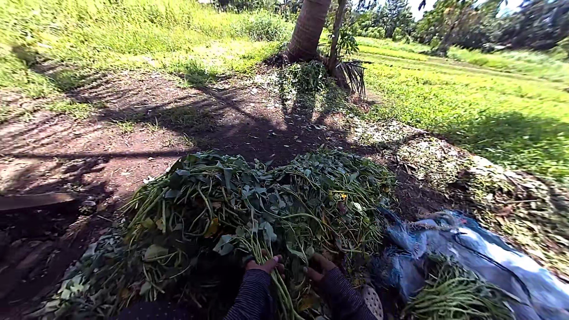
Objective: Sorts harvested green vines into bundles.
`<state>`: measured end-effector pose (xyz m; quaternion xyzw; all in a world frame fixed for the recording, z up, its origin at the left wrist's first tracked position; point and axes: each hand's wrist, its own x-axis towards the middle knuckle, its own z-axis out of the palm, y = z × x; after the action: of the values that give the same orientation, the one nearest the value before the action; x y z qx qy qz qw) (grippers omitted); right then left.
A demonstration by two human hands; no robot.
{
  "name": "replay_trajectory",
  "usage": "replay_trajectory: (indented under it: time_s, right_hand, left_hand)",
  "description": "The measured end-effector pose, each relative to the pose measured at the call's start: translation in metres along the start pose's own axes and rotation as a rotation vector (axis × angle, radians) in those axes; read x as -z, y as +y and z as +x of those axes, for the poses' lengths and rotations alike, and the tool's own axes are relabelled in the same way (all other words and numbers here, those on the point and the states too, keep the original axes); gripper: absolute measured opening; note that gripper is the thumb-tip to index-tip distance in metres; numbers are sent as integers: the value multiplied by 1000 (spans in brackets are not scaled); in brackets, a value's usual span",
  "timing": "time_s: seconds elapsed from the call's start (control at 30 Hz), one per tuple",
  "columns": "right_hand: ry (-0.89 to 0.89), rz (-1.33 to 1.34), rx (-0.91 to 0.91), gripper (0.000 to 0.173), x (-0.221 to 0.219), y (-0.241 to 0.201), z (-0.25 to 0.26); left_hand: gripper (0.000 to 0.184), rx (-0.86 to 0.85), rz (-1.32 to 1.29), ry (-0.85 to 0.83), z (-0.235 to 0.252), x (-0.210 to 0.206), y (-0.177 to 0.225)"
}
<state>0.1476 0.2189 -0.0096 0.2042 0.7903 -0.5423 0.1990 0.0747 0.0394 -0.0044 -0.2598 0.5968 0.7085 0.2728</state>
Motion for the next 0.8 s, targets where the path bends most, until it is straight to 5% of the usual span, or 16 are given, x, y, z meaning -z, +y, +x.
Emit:
replay_trajectory:
  time_s: [0.27, 0.43, 0.6, 0.8]
  right_hand:
    - [-25, -387, 330, 27, -46, 4, -6]
    - [-87, -442, 214, 32, -41, -2, -5]
    - [-116, -280, 167, 38, -35, 4, -2]
    - [-238, 262, 33, 51, -40, 12, -2]
  left_hand:
    - [48, -30, 402, -50, 25, 4, -14]
    - [53, -96, 500, -59, 31, 8, -14]
    - [58, -163, 559, -94, 22, 7, -7]
    - [64, -266, 567, -114, 7, 2, -15]
